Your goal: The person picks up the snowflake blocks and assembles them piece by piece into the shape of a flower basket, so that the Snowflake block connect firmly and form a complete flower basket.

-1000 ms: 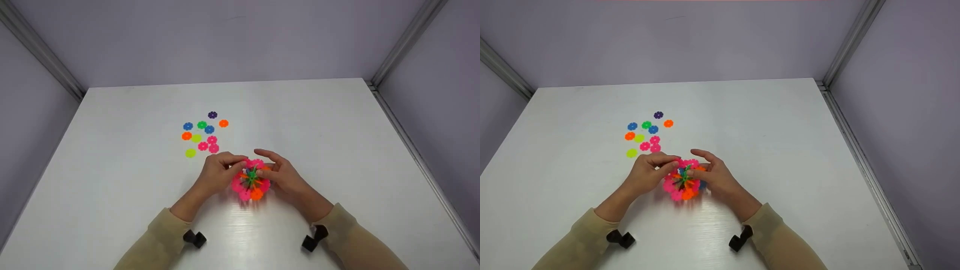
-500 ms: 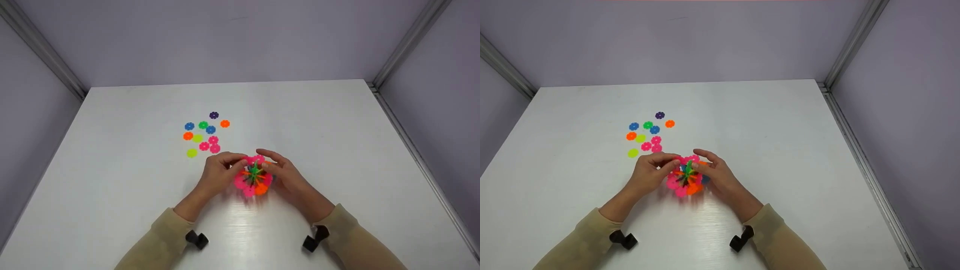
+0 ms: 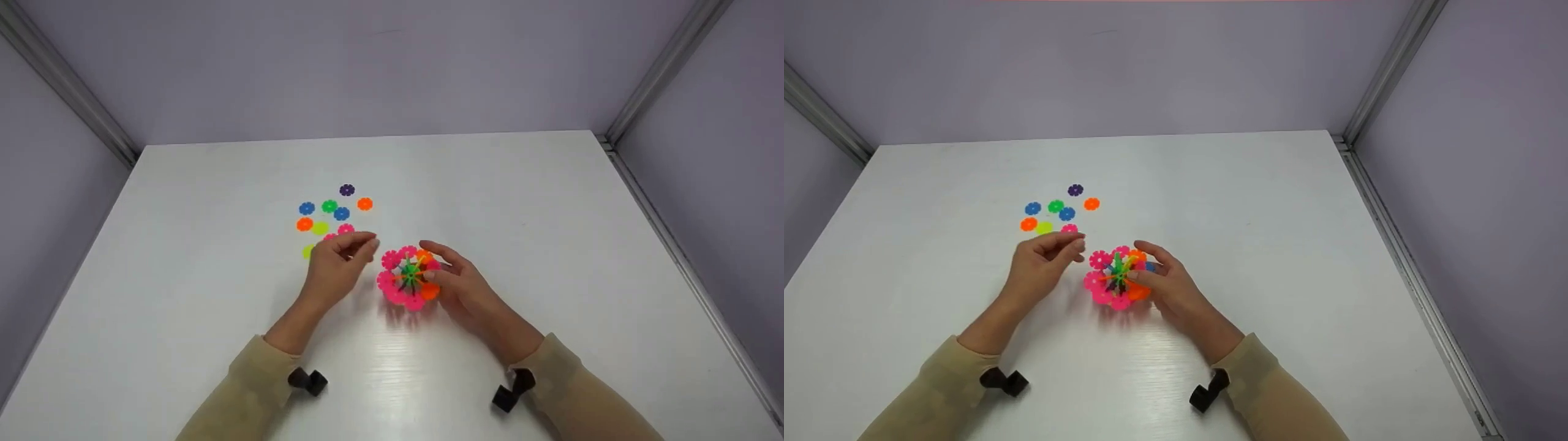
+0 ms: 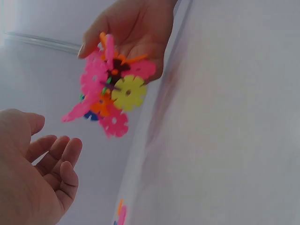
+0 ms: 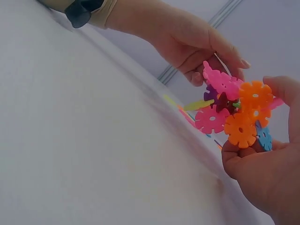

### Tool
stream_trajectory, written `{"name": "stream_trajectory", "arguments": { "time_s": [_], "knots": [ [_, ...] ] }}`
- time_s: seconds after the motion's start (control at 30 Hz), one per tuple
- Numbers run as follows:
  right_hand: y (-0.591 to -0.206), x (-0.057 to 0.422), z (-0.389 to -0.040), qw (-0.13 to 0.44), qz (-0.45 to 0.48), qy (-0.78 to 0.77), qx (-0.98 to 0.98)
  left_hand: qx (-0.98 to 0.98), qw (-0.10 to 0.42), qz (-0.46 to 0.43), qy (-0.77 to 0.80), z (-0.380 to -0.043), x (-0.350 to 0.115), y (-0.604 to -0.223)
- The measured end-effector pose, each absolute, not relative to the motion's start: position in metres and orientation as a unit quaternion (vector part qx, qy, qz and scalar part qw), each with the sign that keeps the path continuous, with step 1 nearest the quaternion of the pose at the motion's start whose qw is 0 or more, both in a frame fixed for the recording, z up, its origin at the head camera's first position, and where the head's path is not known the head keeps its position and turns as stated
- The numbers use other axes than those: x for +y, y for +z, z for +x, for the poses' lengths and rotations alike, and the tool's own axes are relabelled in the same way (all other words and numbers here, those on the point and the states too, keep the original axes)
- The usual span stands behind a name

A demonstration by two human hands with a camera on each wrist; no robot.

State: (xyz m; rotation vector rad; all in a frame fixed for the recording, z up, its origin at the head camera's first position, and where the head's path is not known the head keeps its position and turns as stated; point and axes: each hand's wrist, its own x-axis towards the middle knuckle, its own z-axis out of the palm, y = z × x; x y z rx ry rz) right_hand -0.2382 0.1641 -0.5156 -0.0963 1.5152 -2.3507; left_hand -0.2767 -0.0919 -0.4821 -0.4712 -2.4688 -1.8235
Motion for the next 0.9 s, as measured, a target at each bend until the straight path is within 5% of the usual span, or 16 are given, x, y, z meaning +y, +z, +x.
{"name": "stream_trajectory", "arguments": {
  "time_s": [0.2, 0.43, 0.9],
  "knots": [
    [-0.518, 0.161, -0.240, 0.170, -0.032, -0.823, 0.541, -0.842, 0.039, -0.092, -0.530, -0.326, -0.149, -0.475],
    [-0.519, 0.161, -0.241, 0.175, -0.028, -0.813, 0.554, -0.877, -0.026, -0.016, -0.479, -0.364, -0.203, -0.493],
    [-0.519, 0.163, -0.241, 0.180, -0.046, -0.812, 0.554, -0.884, -0.087, -0.001, -0.459, -0.379, -0.197, -0.508]
  ]
}}
